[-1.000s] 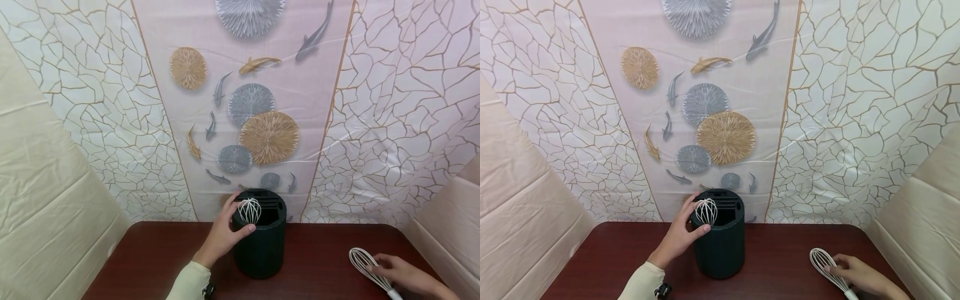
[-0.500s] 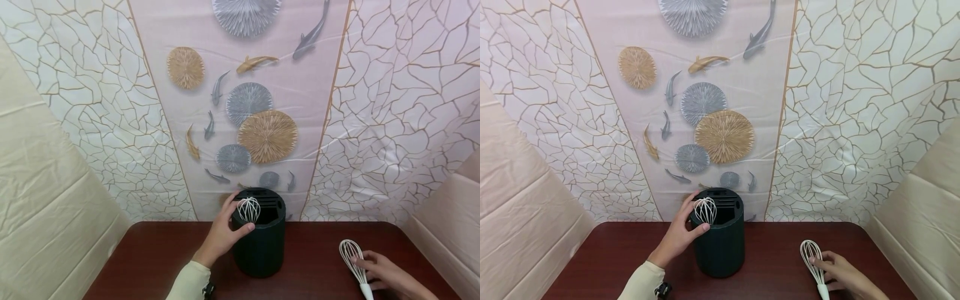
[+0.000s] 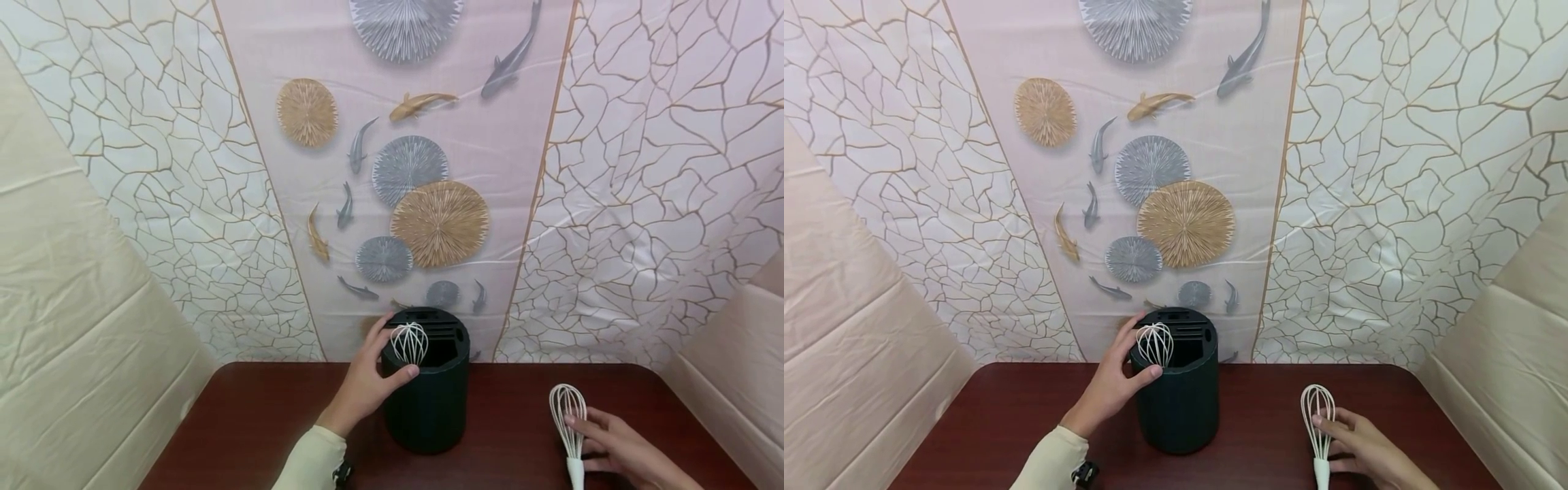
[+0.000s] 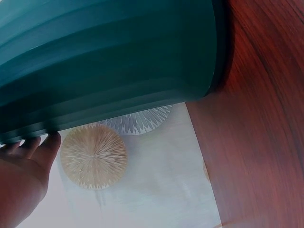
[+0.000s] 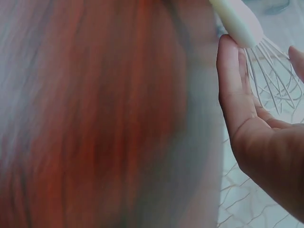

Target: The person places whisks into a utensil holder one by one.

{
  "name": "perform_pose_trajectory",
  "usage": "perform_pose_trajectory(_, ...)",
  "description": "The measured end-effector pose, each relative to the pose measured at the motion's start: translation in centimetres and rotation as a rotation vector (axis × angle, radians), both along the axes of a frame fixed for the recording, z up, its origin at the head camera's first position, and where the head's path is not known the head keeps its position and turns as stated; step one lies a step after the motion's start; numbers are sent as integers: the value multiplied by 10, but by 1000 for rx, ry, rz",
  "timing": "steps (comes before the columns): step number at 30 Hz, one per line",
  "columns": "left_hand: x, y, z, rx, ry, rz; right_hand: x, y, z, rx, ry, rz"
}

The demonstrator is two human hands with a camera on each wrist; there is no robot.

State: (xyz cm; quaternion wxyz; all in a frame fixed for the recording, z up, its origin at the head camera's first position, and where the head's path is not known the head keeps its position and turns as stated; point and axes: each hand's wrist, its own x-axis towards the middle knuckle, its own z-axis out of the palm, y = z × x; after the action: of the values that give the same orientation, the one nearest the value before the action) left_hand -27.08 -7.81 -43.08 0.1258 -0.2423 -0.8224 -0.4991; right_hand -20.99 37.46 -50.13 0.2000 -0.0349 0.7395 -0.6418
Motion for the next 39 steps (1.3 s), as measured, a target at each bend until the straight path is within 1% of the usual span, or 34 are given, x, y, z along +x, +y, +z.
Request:
perform_pose_trajectory(5,0,0,-1,4,16,-5,3,-9,13,-30,29,2)
perform_pose_trajectory(9,0,-1,0,-1,11,-13,6,-16,24,-69,55,-2)
perform_pose_trajectory(13,1,-3,5,-25,-11,-19,9,-24,36,-115,76,-18)
perform_pose_trajectory(16,1,-5,8,-50,-26,-26,11,-31,44,-125,101,-36)
perform_pose_trajectory(19,1,-6,9,-70,-45,-28,14,-38,53,-110,122,-74)
perform_pose_trajectory(22,1,-6,10,-75,-48,-31,16,-46,63,-101,139,-117)
perform_pose_trajectory(26,1,-5,11,-67,-39,-29,18,-59,76,-130,169,-185)
perform_pose_trajectory(31,2,-5,13,-76,-40,-16,19,-70,89,-169,198,-264)
perform_pose_trajectory(35,2,-5,13,-108,-30,-13,19,-75,96,-187,205,-297)
perform_pose_trajectory(39,2,-8,11,-136,-15,-1,18,-78,102,-204,214,-300)
